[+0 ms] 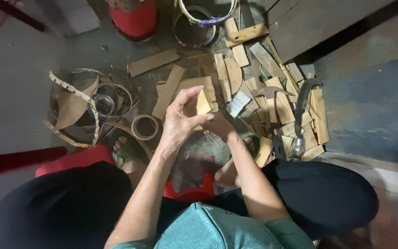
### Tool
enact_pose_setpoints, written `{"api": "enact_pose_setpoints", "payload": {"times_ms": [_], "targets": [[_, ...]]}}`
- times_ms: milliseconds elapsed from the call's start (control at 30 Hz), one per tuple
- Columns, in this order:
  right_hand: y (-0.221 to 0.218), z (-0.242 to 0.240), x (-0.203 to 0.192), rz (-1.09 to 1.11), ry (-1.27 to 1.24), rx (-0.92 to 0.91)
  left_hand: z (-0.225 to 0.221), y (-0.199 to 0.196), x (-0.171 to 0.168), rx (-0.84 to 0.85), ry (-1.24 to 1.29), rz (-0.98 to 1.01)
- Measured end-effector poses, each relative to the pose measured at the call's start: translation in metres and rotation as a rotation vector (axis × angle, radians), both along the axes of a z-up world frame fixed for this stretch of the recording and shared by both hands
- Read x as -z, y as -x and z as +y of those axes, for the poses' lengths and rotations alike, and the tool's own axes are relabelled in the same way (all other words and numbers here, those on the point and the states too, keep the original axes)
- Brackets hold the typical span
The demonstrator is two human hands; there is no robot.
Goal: Sanding and shaping small wooden planks using sandpaper and a curved blade.
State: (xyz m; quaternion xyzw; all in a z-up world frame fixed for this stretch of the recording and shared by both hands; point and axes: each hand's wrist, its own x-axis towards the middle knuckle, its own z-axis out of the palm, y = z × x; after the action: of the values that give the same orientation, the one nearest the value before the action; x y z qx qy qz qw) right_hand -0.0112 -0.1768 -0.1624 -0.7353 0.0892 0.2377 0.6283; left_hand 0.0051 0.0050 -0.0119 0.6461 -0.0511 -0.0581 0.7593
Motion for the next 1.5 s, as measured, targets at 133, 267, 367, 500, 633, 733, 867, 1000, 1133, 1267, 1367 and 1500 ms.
{"api": "enact_pose_setpoints", "payload": {"times_ms": [133,267,367,500,633,733,867,1000,1133,1267,1367,1500], "targets": [[-0.005,0.007,-0.062,-0.034,0.099,0.152,0.003,-0.002,0.003,-0.007,-0.019,-0.035],[0.014,-0.025,-0.215,-0.347,0.186,0.585,0.0,-0.005,0.016,-0.067,-0.077,-0.09],[0.071,-0.099,-0.279,-0.794,0.232,0.68,-0.002,-0.006,0.027,-0.07,-0.063,-0.13],[0.181,-0.307,-0.258,-0.53,0.284,0.762,-0.007,-0.005,0.031,-0.117,-0.187,-0.138],[0.113,-0.275,-0.204,-0.532,0.712,0.904,-0.008,-0.005,0.03,-0.199,-0.278,-0.068],[0.111,-0.315,-0.03,-0.501,0.608,0.45,-0.01,-0.008,0.034,-0.229,-0.219,0.012],[0.121,-0.3,0.097,-0.195,1.225,0.823,-0.008,-0.01,0.055,-0.272,-0.192,-0.017],[0.137,-0.263,0.098,-0.027,1.39,0.763,-0.006,-0.007,0.05,-0.271,-0.151,0.013],[0.15,-0.271,0.104,0.025,1.325,0.747,-0.011,-0.005,0.071,-0.263,-0.149,0.03],[0.171,-0.277,0.108,0.09,1.262,0.745,-0.02,-0.002,0.08,-0.208,-0.145,0.063],[0.176,-0.285,0.109,0.128,1.219,0.751,-0.024,-0.005,0.086,-0.186,-0.146,0.07],[0.18,-0.299,0.119,0.178,1.163,0.749,-0.032,-0.012,0.074,-0.186,-0.147,0.022]]}}
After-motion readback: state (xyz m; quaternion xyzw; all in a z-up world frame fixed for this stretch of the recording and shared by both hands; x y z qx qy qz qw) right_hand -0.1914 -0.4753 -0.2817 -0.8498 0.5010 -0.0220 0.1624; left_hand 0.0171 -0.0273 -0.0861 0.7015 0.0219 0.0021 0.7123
